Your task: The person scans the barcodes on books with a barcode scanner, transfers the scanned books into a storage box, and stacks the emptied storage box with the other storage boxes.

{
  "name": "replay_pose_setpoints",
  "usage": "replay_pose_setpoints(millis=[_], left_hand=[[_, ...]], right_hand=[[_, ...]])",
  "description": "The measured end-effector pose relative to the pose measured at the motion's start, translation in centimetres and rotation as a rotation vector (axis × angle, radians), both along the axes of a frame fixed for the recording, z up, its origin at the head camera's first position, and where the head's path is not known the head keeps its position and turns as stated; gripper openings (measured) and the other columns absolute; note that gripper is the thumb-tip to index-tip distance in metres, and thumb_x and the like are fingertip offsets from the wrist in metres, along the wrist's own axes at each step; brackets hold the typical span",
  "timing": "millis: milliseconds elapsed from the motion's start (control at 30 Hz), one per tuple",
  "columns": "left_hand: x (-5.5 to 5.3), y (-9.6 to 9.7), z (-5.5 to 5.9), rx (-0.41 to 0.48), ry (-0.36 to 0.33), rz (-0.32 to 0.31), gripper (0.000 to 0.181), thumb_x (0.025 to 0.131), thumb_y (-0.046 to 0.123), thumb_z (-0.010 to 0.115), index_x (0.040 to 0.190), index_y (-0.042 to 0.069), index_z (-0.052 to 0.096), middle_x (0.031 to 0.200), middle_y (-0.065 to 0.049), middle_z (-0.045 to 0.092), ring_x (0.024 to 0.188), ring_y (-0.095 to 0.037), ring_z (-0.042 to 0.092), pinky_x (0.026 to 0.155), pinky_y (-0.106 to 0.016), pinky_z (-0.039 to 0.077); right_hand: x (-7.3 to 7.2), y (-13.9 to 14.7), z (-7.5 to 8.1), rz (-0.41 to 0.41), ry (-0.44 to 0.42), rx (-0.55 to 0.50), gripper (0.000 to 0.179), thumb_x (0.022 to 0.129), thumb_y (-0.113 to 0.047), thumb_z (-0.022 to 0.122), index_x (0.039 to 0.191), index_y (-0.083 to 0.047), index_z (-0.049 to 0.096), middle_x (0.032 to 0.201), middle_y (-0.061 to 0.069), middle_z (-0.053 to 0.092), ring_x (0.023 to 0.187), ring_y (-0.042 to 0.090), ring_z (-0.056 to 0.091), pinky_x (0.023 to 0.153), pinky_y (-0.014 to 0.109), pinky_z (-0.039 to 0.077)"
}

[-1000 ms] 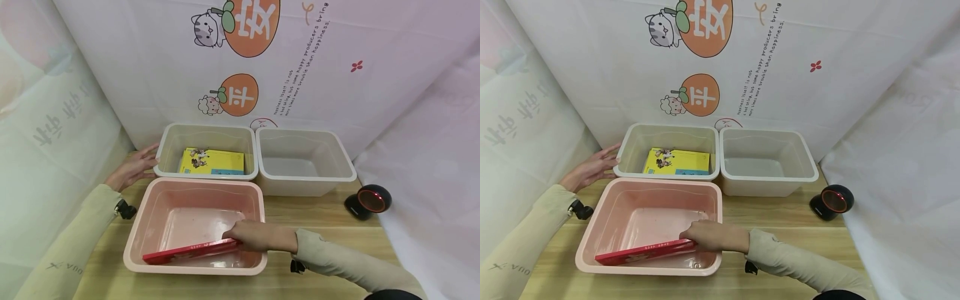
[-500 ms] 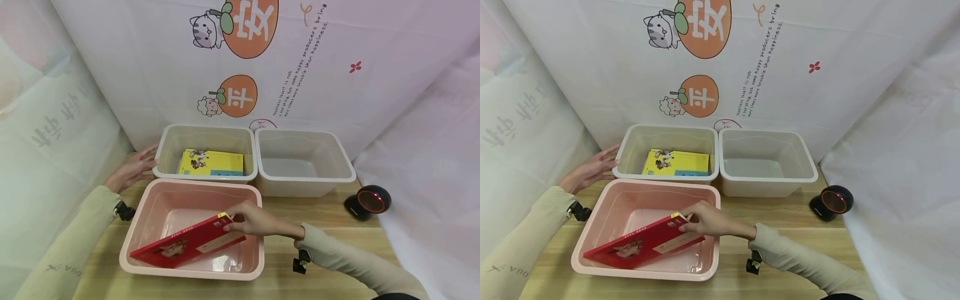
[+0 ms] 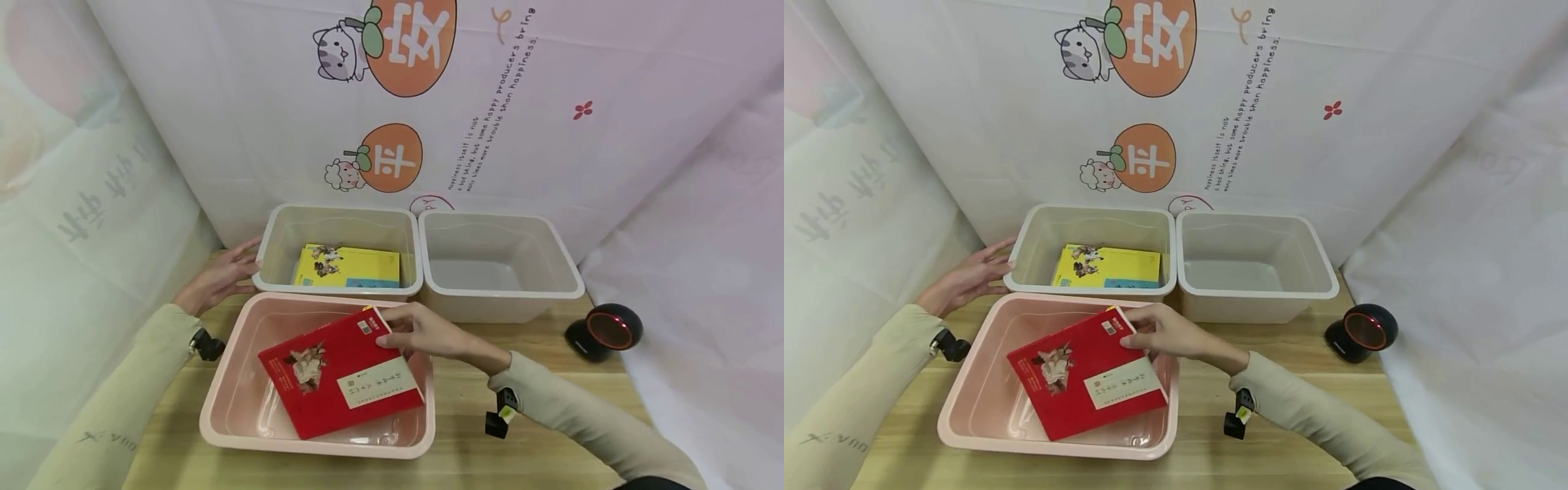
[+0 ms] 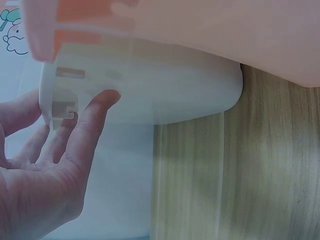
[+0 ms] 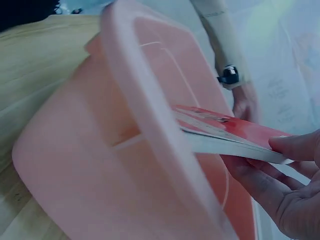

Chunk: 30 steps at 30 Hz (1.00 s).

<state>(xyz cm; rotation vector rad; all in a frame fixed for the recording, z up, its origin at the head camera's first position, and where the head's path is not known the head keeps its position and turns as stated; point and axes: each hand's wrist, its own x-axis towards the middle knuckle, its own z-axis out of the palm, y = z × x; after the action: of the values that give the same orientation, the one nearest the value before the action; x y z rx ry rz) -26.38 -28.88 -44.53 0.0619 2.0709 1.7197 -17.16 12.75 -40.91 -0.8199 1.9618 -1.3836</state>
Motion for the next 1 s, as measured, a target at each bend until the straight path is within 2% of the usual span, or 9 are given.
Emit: replay_pose_setpoints(millis=[133, 233, 400, 567, 667, 867, 1000], left_hand=[[-0.1, 0.1, 0.0, -0.006, -0.003, 0.007, 0.077, 0.112, 0.018, 0.049, 0.170, 0.023, -0.002, 0.172, -0.025, 0.016, 0.131, -0.024, 0.054, 0.093, -0.034, 0.059], [-0.2, 0.1, 0.0, 0.003, -0.006, 0.010, 0.078, 0.112, 0.017, 0.049, 0.170, 0.023, -0.002, 0.172, -0.025, 0.015, 0.124, -0.017, 0.058, 0.094, -0.034, 0.059], [-0.2, 0.0, -0.1, 0.023, -0.006, 0.010, 0.078, 0.112, 0.015, 0.049, 0.170, 0.021, -0.003, 0.172, -0.027, 0.013, 0.113, -0.007, 0.062, 0.091, -0.032, 0.059], [-0.2, -0.1, -0.2, 0.028, -0.008, 0.010, 0.078, 0.112, 0.015, 0.049, 0.170, 0.020, -0.003, 0.172, -0.028, 0.012, 0.115, -0.009, 0.060, 0.089, -0.031, 0.060], [-0.2, -0.2, -0.1, 0.029, -0.004, 0.004, 0.078, 0.112, 0.014, 0.048, 0.170, 0.019, -0.004, 0.171, -0.029, 0.012, 0.116, -0.011, 0.060, 0.089, -0.031, 0.060], [-0.2, 0.0, -0.3, 0.038, -0.008, 0.006, 0.078, 0.112, 0.014, 0.049, 0.170, 0.020, -0.003, 0.171, -0.027, 0.014, 0.113, -0.008, 0.062, 0.090, -0.032, 0.060], [-0.2, 0.0, -0.2, 0.026, -0.008, 0.001, 0.078, 0.112, 0.015, 0.050, 0.170, 0.020, -0.002, 0.172, -0.026, 0.015, 0.122, -0.017, 0.059, 0.094, -0.034, 0.060]], right_hand=[[-0.6, 1.2, 1.1, -0.041, -0.013, -0.020, 0.039, 0.101, -0.007, 0.066, 0.140, -0.001, 0.064, 0.119, 0.017, 0.075, 0.094, 0.027, 0.075, 0.078, 0.042, 0.066], [-1.2, 2.3, 2.0, -0.089, -0.016, -0.014, 0.041, 0.102, -0.010, 0.066, 0.142, -0.001, 0.062, 0.119, 0.016, 0.073, 0.096, 0.029, 0.073, 0.077, 0.040, 0.066], [-2.5, 4.5, 3.6, -0.219, -0.048, -0.027, 0.048, 0.102, -0.008, 0.065, 0.148, 0.002, 0.055, 0.123, 0.019, 0.070, 0.101, 0.028, 0.072, 0.079, 0.038, 0.065], [-3.5, 7.4, 5.7, -0.375, 0.017, -0.005, 0.053, 0.102, -0.008, 0.064, 0.153, 0.000, 0.050, 0.128, 0.018, 0.067, 0.101, 0.024, 0.071, 0.078, 0.033, 0.064], [-4.0, 9.1, 7.1, -0.456, 0.061, 0.009, 0.055, 0.103, -0.010, 0.065, 0.154, -0.001, 0.049, 0.128, 0.011, 0.068, 0.101, 0.021, 0.071, 0.075, 0.031, 0.063], [-4.3, 12.8, 9.7, -0.542, 0.128, 0.037, 0.057, 0.104, -0.013, 0.064, 0.157, -0.002, 0.046, 0.118, -0.005, 0.072, 0.095, 0.017, 0.072, 0.072, 0.029, 0.063], [-4.6, 15.3, 10.8, -0.581, 0.136, 0.064, 0.056, 0.104, -0.014, 0.064, 0.157, -0.002, 0.046, 0.114, -0.008, 0.073, 0.093, 0.017, 0.072, 0.072, 0.030, 0.063]])
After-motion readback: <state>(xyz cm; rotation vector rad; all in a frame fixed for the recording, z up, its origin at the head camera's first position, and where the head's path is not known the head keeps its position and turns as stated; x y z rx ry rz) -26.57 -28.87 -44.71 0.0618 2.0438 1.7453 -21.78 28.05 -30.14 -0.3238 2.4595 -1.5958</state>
